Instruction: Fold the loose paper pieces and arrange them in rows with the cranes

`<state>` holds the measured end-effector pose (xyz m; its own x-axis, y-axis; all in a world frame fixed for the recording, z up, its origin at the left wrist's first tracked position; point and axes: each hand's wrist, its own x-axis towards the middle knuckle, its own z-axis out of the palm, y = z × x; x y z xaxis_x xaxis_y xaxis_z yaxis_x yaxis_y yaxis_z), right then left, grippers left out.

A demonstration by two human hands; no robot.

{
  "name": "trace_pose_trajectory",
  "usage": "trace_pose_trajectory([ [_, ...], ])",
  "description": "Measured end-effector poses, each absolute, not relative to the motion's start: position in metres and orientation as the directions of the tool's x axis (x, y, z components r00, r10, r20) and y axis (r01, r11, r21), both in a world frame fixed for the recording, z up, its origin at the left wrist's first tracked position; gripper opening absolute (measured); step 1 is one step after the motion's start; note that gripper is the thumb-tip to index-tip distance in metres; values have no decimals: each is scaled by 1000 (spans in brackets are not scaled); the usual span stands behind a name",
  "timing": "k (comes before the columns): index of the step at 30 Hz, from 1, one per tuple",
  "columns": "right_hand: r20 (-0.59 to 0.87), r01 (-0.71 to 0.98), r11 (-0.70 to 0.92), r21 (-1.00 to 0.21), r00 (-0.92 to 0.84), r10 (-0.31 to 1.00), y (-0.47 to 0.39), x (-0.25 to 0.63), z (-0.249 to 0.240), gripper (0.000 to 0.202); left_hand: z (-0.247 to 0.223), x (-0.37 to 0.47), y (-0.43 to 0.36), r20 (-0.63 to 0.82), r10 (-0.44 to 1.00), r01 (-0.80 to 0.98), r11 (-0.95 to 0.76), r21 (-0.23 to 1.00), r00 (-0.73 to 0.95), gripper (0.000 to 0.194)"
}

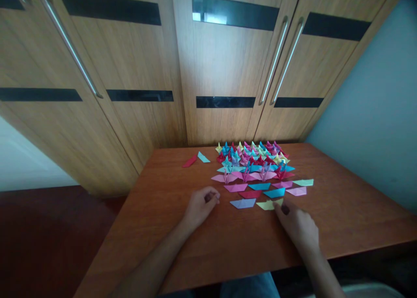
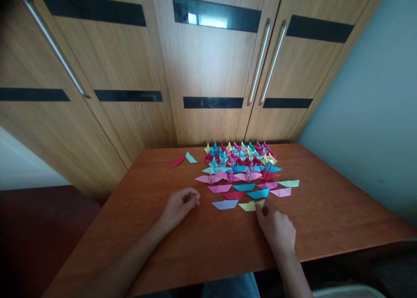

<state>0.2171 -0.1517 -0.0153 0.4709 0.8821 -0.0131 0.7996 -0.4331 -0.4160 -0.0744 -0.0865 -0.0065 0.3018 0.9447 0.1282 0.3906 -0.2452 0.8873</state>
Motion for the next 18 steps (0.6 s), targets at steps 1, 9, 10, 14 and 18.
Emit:
trace_pose_trajectory([
  [1,-36,820,-470,-326,486,873,-152,216,-13,47,-7,-74,-87,136,946,394,-250,885,295,18],
  [9,-97,848,-490,-203,481,872,-148,211,-7,42,-7,-74,-88,160,939,429,-286,857,305,16],
  [10,-94,849,-486,-208,477,874,-148,212,-8,43,-6,-74,-88,159,937,435,-289,853,311,16],
  [14,-89,847,-486,-217,479,873,-145,215,-9,45,-4,-74,-89,150,931,449,-297,843,333,16],
  [18,-97,844,-490,-218,481,871,-142,216,-9,44,-3,-73,-90,149,925,452,-306,838,349,16],
])
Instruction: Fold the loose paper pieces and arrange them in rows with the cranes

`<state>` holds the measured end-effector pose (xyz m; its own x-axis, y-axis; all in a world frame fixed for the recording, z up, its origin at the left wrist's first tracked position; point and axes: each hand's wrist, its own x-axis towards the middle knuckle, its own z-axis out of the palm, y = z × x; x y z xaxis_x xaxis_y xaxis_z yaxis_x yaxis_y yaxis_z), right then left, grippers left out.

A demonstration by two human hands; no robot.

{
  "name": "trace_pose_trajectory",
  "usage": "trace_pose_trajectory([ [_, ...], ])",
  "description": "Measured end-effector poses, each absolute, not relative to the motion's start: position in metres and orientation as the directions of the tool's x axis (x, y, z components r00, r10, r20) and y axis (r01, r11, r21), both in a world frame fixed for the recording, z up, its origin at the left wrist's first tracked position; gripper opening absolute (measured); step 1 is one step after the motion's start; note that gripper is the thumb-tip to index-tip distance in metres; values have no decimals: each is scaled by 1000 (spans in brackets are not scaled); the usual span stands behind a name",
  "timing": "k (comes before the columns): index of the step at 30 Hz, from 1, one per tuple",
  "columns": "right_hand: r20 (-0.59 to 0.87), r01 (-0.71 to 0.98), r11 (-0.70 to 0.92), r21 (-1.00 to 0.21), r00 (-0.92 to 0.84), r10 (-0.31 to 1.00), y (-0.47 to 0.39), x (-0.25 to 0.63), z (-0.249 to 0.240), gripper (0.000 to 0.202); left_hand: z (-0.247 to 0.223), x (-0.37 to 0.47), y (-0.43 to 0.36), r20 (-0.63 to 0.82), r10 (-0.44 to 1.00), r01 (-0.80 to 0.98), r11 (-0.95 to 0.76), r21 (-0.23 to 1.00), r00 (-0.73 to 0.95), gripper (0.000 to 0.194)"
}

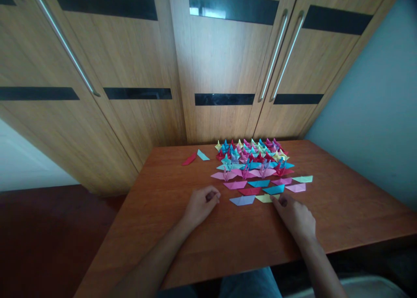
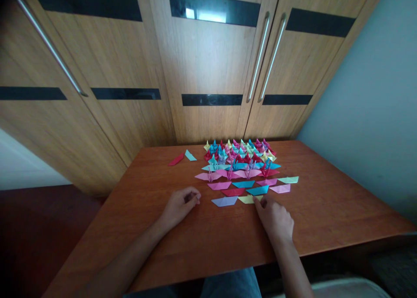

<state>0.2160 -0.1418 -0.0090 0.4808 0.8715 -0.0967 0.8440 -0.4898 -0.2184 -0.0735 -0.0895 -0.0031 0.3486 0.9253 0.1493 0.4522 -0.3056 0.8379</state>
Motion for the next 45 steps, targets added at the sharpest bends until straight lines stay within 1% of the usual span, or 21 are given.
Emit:
trace_pose_trajectory([
  [7,-98,840,-486,-242,477,873,-137,221,-13,48,-4,-74,-89,152,920,463,-320,827,362,17],
  [12,-38,851,-453,-265,460,887,-138,224,-18,46,-6,-74,-89,142,923,464,-307,831,358,17],
  [16,40,857,-413,-307,445,894,-141,225,-18,39,-5,-73,-89,134,924,470,-303,829,359,18],
  [19,135,870,-310,-383,385,913,-142,216,-14,33,-3,-73,-90,138,922,473,-308,826,360,18],
  [23,190,837,-80,-541,214,958,-140,174,-7,34,-4,-76,-87,173,923,487,-332,808,343,18],
  [26,195,799,111,-591,8,981,-137,128,-5,33,-7,-86,-79,223,933,561,-350,750,284,17],
  [28,202,793,198,-577,-96,975,-137,98,-6,32,-10,-98,-69,257,940,638,-340,691,223,16],
  [32,217,771,330,-544,-251,943,-140,61,-12,25,-13,-127,-44,291,951,829,-241,505,100,16],
  [35,219,779,362,-513,-289,932,-143,56,-16,21,-13,-144,-23,298,954,883,-157,443,20,23],
  [39,212,765,364,-531,-297,931,-145,60,-17,18,-12,-150,5,299,952,914,-62,400,-67,32],
  [45,202,768,350,-537,-286,937,-144,59,-14,18,-11,-137,36,250,962,946,23,322,-108,40],
])
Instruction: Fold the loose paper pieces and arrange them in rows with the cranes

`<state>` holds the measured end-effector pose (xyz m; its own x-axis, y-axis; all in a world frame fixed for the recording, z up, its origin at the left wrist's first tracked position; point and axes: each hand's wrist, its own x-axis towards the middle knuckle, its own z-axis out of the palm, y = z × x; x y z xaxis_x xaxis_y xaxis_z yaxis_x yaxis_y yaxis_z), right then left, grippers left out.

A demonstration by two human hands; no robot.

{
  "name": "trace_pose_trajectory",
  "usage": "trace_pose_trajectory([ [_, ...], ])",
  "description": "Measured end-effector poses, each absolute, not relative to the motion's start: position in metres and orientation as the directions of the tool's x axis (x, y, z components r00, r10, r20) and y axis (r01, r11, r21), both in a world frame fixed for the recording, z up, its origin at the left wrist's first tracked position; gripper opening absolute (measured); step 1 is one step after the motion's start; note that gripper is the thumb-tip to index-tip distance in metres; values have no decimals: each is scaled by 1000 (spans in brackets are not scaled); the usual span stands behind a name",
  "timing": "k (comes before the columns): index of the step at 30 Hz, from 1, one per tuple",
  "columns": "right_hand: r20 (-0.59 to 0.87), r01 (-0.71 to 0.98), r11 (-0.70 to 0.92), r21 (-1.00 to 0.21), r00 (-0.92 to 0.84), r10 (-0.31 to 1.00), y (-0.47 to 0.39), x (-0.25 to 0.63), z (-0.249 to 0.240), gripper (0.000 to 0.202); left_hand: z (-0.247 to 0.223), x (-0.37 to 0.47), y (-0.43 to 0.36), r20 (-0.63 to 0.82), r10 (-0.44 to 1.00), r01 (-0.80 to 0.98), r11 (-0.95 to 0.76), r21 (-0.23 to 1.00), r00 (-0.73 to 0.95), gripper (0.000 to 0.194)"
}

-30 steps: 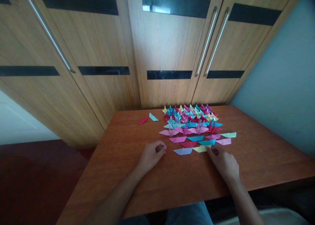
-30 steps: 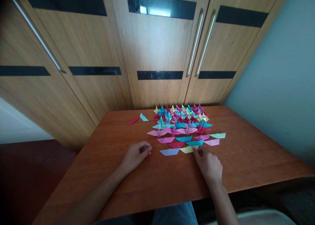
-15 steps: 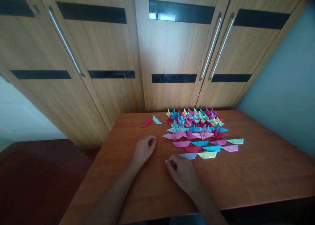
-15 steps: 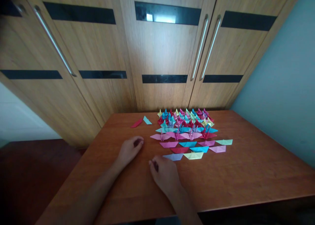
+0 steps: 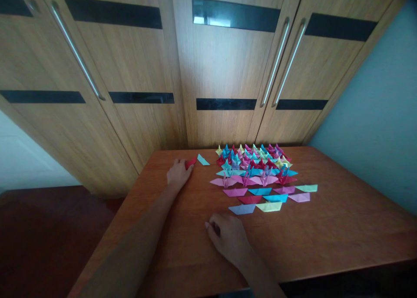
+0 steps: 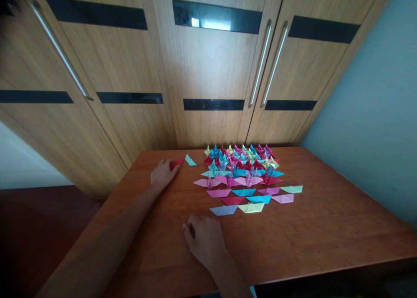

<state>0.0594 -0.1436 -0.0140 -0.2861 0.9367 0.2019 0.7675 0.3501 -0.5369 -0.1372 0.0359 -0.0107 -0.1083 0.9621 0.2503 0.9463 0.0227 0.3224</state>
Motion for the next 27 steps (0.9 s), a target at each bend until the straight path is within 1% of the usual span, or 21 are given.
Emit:
trace_pose_trajectory([
  [5,199,759,344,-553,-280,939,-143,59,-14,18,-11,-132,38,231,967,960,42,278,-109,41],
  [9,203,755,342,-559,-274,940,-142,60,-14,18,-8,-133,30,238,966,962,29,271,-96,35],
  [13,200,744,337,-578,-271,942,-143,60,-13,18,-2,-131,15,274,960,962,-21,272,-56,30],
  [15,203,739,338,-583,-270,941,-143,60,-12,18,0,-130,4,327,945,954,-88,285,-11,29],
  [17,212,730,338,-594,-264,941,-144,60,-13,19,0,-128,-7,401,916,924,-181,337,33,28],
  [19,228,712,342,-613,-256,940,-144,60,-14,21,-2,-125,-20,447,894,865,-258,431,44,27],
  [22,263,664,339,-666,-216,940,-142,61,-16,23,-1,-118,-41,426,903,746,-325,581,62,25],
  [24,281,614,317,-723,-157,947,-141,63,-17,23,2,-113,-55,426,899,675,-375,635,99,24],
  [27,287,531,266,-804,-45,957,-141,66,-16,24,10,-105,-73,453,884,599,-427,677,118,23],
])
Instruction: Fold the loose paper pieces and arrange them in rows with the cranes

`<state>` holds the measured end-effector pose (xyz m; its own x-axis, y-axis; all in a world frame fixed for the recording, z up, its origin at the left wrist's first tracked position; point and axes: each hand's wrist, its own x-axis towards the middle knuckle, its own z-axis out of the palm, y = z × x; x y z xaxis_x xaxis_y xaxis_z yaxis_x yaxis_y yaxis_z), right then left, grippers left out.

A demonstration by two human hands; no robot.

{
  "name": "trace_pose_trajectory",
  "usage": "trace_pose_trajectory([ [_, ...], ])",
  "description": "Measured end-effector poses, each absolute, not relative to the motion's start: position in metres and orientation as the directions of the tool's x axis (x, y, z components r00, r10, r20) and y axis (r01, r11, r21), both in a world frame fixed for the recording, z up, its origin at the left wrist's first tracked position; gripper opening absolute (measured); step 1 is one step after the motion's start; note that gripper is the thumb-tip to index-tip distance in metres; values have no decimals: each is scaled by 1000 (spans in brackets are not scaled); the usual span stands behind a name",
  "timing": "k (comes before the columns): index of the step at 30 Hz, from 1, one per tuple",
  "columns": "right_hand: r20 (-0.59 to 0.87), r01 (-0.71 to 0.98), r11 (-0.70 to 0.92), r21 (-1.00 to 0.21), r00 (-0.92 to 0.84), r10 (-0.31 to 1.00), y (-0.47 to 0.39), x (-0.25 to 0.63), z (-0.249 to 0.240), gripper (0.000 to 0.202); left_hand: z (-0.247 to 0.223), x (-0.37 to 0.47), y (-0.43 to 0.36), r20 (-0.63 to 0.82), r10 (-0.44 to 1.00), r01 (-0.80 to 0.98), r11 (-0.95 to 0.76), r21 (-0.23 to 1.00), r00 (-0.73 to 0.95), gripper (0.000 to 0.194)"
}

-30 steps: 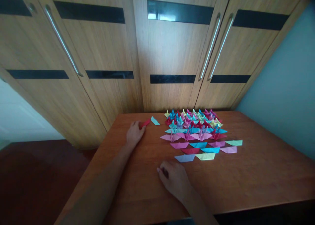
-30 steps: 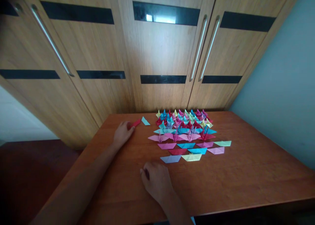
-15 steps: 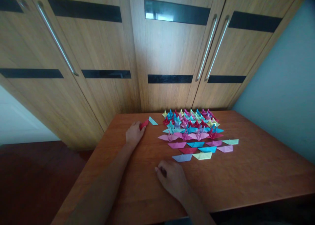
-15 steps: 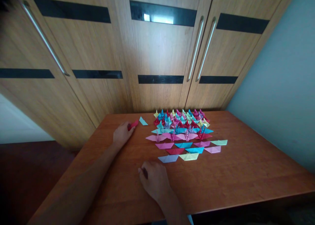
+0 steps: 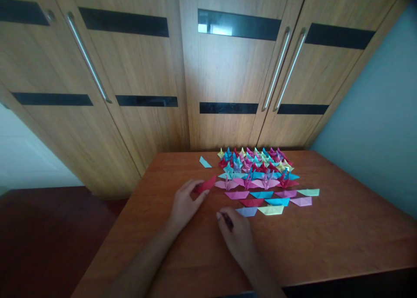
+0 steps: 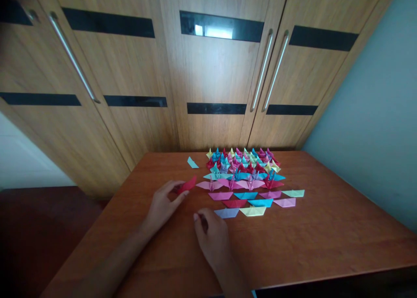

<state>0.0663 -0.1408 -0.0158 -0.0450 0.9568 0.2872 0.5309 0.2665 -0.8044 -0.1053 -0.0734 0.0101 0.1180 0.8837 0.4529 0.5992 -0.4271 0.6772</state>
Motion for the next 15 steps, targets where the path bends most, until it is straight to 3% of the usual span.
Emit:
trace_pose_trajectory([
  [7,257,347,197,-917,135,957,-140,71,-11,26,16,-84,-95,324,896,382,-426,820,304,8],
  [10,232,272,176,-946,190,954,-137,72,-13,24,14,-78,-98,238,926,287,-322,902,292,6],
  [15,209,275,136,-952,257,943,-134,75,-15,29,9,-77,-100,54,973,48,-67,997,222,18],
])
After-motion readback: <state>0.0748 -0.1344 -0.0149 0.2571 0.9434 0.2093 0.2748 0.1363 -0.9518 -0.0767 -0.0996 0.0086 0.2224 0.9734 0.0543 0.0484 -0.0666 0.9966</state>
